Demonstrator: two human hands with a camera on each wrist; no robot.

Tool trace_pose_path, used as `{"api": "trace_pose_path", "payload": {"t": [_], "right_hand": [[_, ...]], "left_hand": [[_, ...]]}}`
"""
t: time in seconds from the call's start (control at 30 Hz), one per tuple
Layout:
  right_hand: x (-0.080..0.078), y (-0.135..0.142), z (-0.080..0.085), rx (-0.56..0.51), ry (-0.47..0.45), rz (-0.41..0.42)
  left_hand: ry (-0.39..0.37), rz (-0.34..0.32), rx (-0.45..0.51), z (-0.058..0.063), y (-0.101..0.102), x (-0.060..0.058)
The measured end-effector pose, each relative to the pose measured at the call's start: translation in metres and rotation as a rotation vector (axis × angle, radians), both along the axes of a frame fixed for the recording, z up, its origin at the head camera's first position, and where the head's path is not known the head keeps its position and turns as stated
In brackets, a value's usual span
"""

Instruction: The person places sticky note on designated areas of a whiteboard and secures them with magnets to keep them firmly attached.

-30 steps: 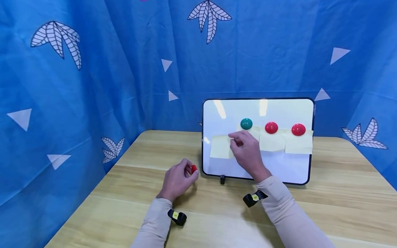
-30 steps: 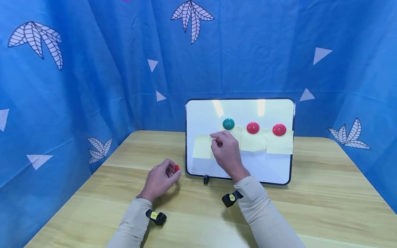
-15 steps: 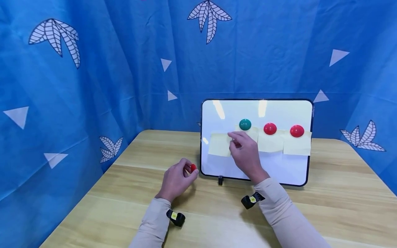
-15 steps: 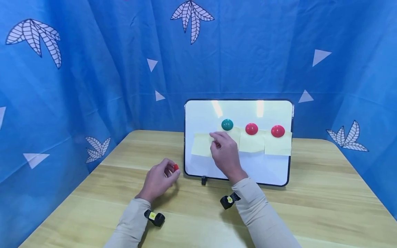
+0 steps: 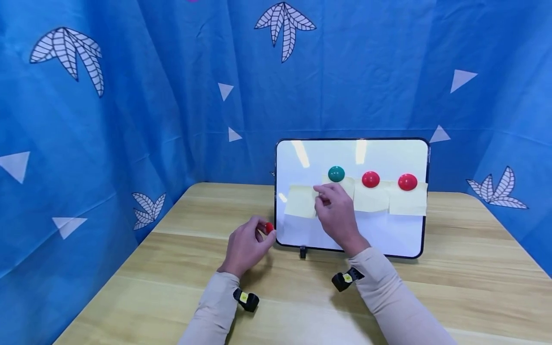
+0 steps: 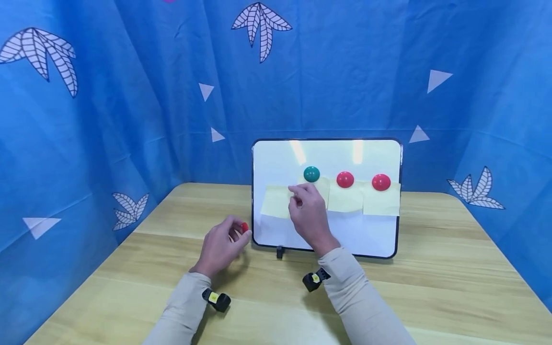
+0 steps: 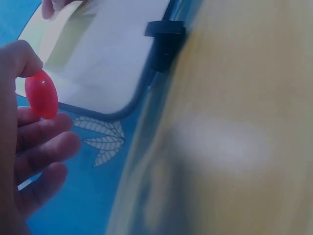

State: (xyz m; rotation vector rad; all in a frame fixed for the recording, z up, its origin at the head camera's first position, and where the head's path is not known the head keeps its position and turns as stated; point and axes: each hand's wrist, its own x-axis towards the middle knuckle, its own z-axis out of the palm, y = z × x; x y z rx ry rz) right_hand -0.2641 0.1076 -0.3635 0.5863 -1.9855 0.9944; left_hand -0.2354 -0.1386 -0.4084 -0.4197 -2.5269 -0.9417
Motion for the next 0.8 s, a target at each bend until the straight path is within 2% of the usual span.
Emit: {"api": "trace_pose_path", "payload": {"t": [0.2, 0.37, 0.6, 0.8], "right_hand": [[0.000, 0.002, -0.001, 0.032, 0.011, -0.018], [-0.001, 0.002, -0.002, 0.049, 0.026, -0.031], [-0.001, 0.002, -0.002, 0.058, 0.031, -0.034], [0.000, 0.001, -0.001, 0.066, 0.032, -0.036]], "left_hand": [[0.035, 0.011, 0.024, 0.010, 0.009, -0.007], [0.096, 0.006, 0.071, 0.015, 0.020, -0.012], [0.167, 0.011, 0.122, 0.019, 0.037, -0.016], [0.196, 0.032, 0.165, 0.020, 0.044, -0.018]]}}
